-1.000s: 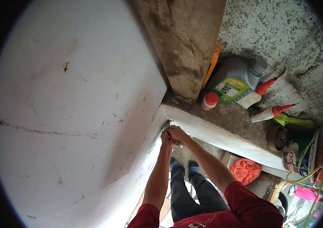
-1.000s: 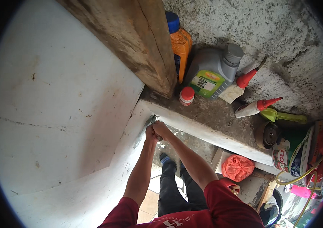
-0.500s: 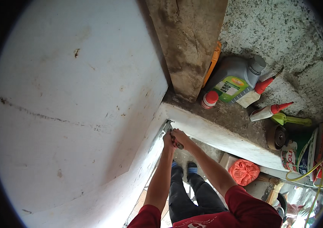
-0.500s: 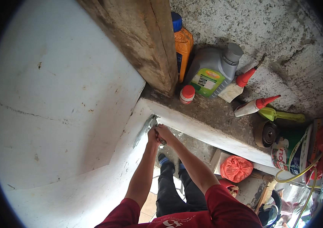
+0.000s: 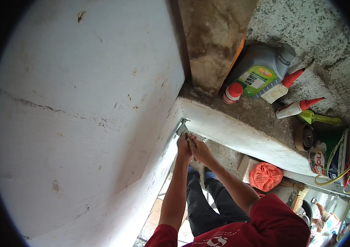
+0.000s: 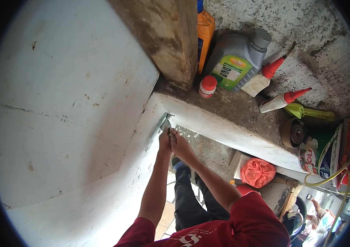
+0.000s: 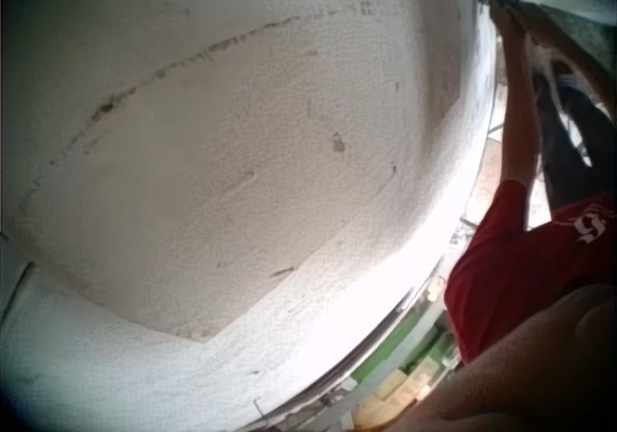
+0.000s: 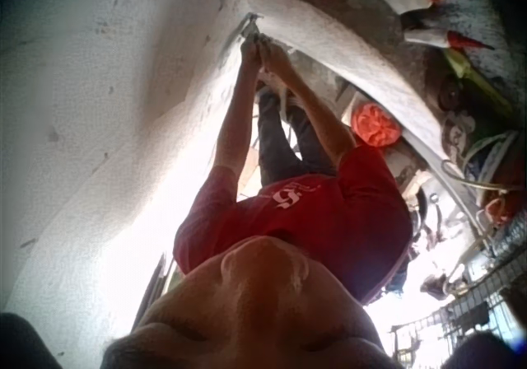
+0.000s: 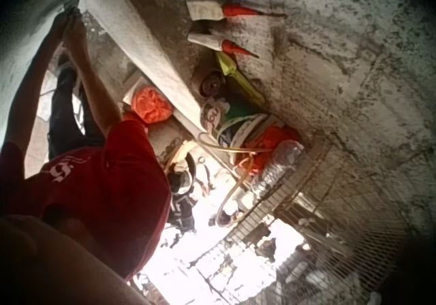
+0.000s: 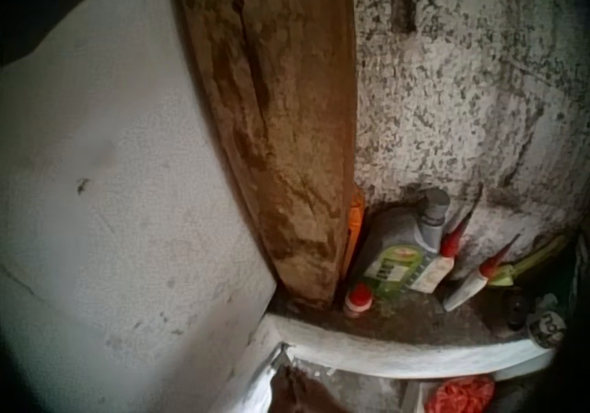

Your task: The person applies filler compound to a wall corner using a putty knife.

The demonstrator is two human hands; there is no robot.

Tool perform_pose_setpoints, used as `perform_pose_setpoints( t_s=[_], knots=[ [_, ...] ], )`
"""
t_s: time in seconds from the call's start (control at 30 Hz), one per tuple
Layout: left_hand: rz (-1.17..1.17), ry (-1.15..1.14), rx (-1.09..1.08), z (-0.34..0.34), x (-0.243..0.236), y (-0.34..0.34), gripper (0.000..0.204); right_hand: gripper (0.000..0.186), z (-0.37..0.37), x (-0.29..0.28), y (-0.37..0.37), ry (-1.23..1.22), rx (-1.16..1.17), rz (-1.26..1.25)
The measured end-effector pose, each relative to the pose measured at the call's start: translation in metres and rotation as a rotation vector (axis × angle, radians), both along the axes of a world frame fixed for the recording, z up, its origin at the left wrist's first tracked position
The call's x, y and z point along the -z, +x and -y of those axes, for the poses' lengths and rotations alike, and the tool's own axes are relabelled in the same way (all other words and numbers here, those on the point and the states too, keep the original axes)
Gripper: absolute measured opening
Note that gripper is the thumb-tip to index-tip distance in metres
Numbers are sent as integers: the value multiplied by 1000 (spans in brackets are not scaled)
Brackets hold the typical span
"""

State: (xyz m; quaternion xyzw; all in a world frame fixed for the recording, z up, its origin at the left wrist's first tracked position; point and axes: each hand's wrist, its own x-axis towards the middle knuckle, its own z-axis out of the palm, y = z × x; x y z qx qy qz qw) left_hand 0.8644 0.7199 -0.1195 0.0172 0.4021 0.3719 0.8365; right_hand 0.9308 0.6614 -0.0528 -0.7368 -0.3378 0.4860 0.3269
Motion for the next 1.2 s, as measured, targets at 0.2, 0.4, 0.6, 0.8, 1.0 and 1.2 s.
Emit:
perform_pose_setpoints(
  t_s=[0.2,0.4,0.6,0.8,1.0,1.2],
  knots=[
    [134,-87,-75,-25,11,25,29,28,-39,-15,38,-90,-61,-175],
    [-62,-56,-87,-41,18,47,29,24,-72,-8,65,-214,-154,-304],
    [5,-15,-122,-35,35,49,22,17,-59,4,56,-104,112,-381],
    [-84,-78,-145,-22,40,49,31,21,-32,15,56,-202,245,-421],
    [67,-188,64,36,46,23,35,25,37,20,34,-187,246,-440],
    [-184,55,294,115,23,-19,34,22,95,12,21,-258,131,-466]
  ],
)
